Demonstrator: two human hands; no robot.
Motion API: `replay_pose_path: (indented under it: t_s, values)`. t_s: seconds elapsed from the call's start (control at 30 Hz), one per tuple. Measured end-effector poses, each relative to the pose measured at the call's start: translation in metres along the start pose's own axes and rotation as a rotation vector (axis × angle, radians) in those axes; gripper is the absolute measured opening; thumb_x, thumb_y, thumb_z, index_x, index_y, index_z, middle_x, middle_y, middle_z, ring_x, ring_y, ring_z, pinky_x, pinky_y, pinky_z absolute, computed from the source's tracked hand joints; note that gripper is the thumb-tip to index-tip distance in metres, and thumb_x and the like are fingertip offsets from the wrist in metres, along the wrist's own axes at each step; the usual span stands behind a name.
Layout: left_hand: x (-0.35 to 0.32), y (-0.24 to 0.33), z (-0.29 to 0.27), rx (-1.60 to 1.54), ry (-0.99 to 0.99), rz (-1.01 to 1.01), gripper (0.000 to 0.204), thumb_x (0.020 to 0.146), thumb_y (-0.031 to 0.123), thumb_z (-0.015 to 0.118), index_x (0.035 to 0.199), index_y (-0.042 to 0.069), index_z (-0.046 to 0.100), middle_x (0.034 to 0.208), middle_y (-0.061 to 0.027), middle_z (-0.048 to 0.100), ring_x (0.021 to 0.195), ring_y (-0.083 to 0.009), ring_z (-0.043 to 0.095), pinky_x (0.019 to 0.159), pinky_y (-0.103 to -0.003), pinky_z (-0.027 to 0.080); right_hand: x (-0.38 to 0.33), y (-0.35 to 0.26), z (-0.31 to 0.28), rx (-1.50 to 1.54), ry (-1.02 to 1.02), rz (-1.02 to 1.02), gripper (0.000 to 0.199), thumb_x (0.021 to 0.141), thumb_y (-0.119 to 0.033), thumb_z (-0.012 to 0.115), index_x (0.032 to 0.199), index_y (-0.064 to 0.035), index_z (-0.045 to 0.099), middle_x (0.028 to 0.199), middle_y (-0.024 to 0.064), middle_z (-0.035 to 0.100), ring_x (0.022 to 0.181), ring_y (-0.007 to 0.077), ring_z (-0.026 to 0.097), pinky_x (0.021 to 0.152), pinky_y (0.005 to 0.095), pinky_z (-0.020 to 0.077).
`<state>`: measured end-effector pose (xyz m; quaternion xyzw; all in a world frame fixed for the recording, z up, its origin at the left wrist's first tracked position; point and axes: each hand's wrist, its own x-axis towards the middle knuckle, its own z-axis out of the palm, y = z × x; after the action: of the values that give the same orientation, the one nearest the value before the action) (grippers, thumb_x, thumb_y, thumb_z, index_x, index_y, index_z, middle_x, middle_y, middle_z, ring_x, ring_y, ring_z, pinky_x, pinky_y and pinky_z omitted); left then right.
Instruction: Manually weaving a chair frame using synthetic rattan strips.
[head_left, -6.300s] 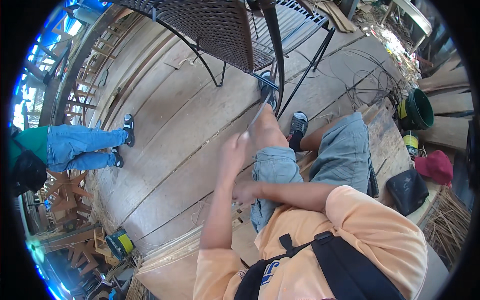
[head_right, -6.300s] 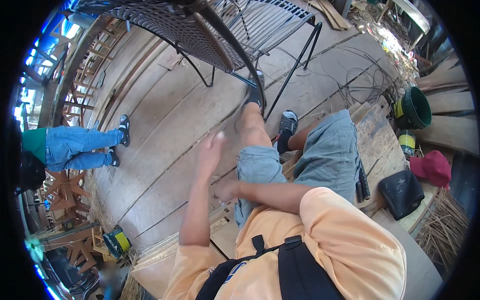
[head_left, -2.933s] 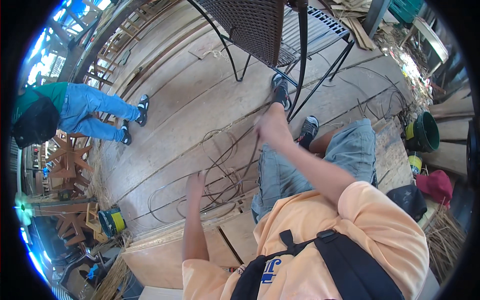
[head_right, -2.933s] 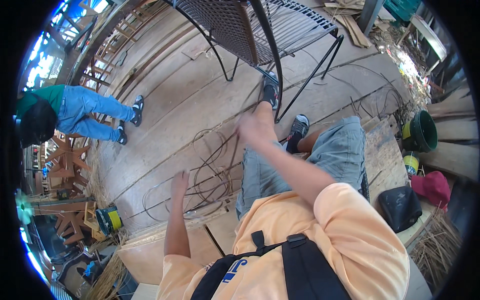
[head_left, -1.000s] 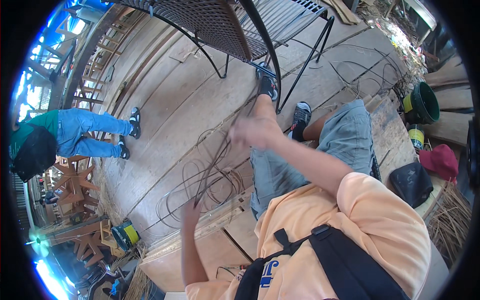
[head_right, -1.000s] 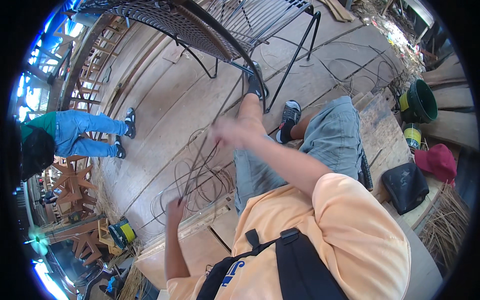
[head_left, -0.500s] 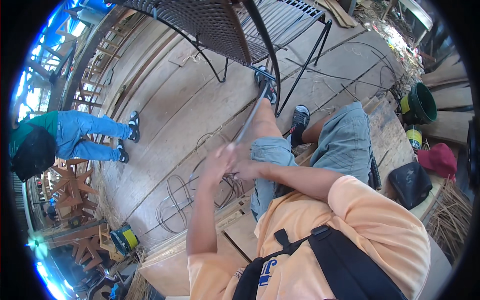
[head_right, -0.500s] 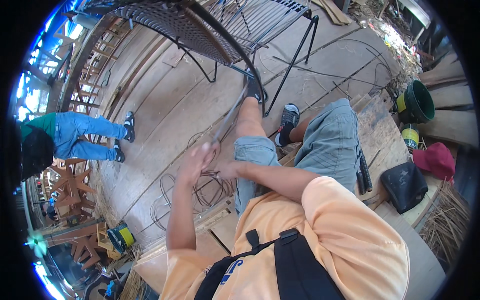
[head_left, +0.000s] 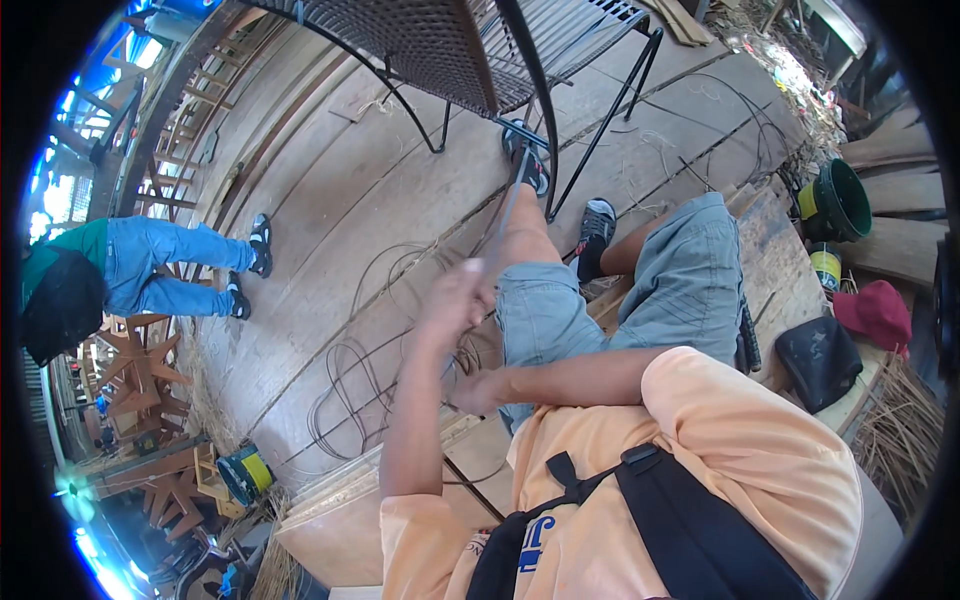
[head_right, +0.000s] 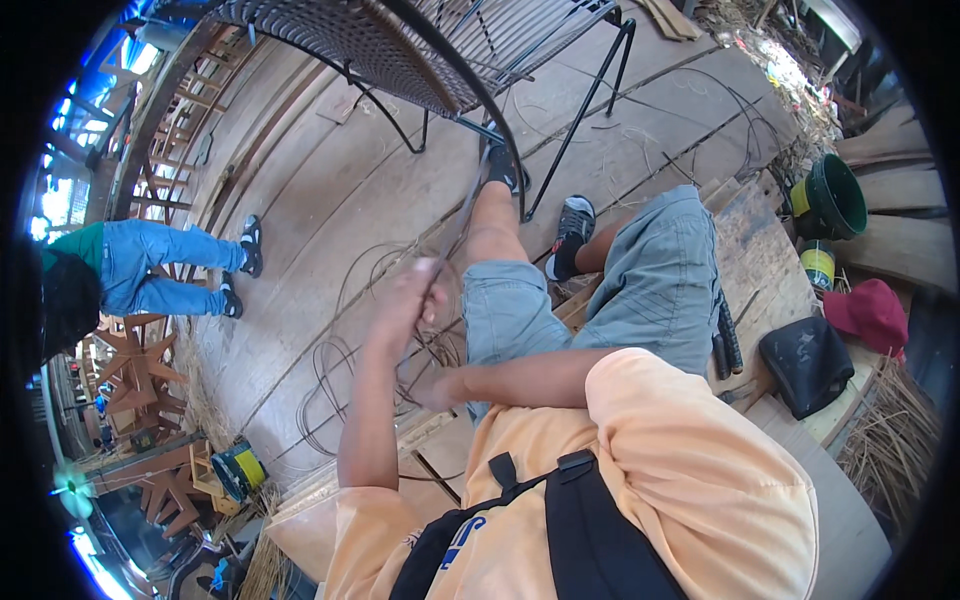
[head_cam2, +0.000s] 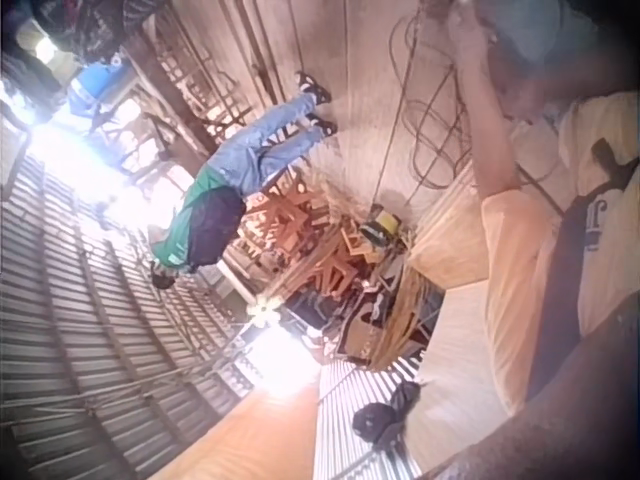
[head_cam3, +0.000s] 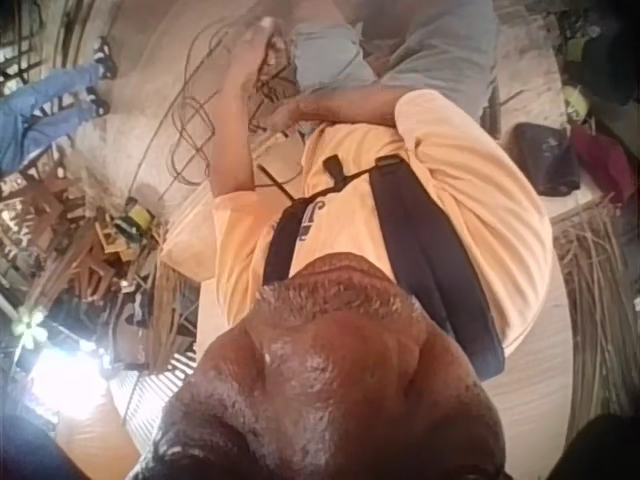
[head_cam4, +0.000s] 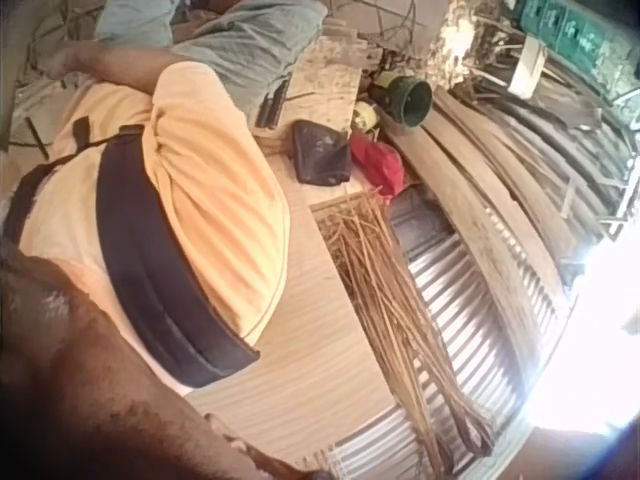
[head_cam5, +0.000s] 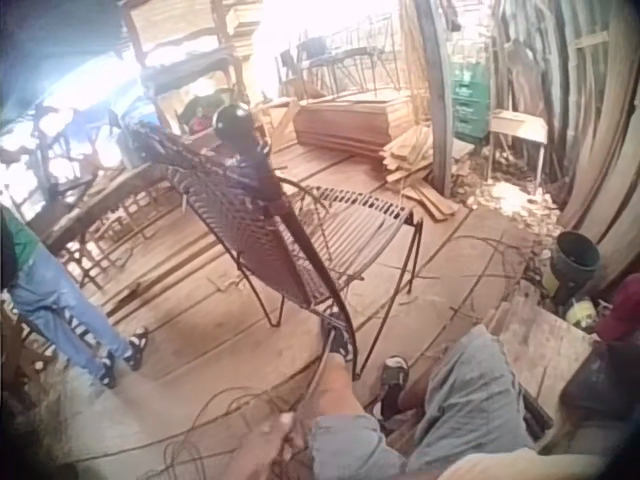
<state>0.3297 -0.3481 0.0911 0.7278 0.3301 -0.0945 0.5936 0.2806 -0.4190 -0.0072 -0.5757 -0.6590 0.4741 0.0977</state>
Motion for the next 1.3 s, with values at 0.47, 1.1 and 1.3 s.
replay_pose_path:
  t_s: [0.47,1.1,1.3]
  values:
    - [-0.002,-0.068,-0.076,0.118,0.117,0.055,0.044,0.089,0.035,0.045,0.105,-0.004,0.056,0.098,-0.0167,0.061,0.092,-0.0251,0.058,0.078,-0.035,0.044,0.006,0.052,-0.044,0.402,0.552,0.156,0.013,0.077,-0.014,0.047,0.078,-0.0065,0.058,0.074,0.0138,0.061,0.066,0.0276,0.058,0.058,0.0396,0.0458]
    - [-0.018,-0.104,-0.081,0.110,0.250,-0.161,0.050,0.090,0.042,0.043,0.105,-0.003,0.058,0.095,-0.0122,0.063,0.080,-0.0189,0.058,0.072,-0.034,0.045,0.004,0.034,-0.032,0.206,0.489,-0.008,0.020,0.082,-0.015,0.045,0.087,-0.0011,0.057,0.074,0.0167,0.061,0.067,0.0351,0.059,0.059,0.0434,0.0470]
    - [-0.012,0.044,0.009,0.357,0.073,0.083,0.046,0.089,0.042,0.044,0.090,0.001,0.063,0.072,-0.0077,0.060,0.060,-0.0150,0.053,0.060,-0.032,0.043,-0.066,0.034,-0.056,0.138,0.221,-0.175,0.025,0.083,-0.021,0.049,0.098,-0.0036,0.059,0.089,0.0167,0.063,0.083,0.0322,0.060,0.073,0.0422,0.0456]
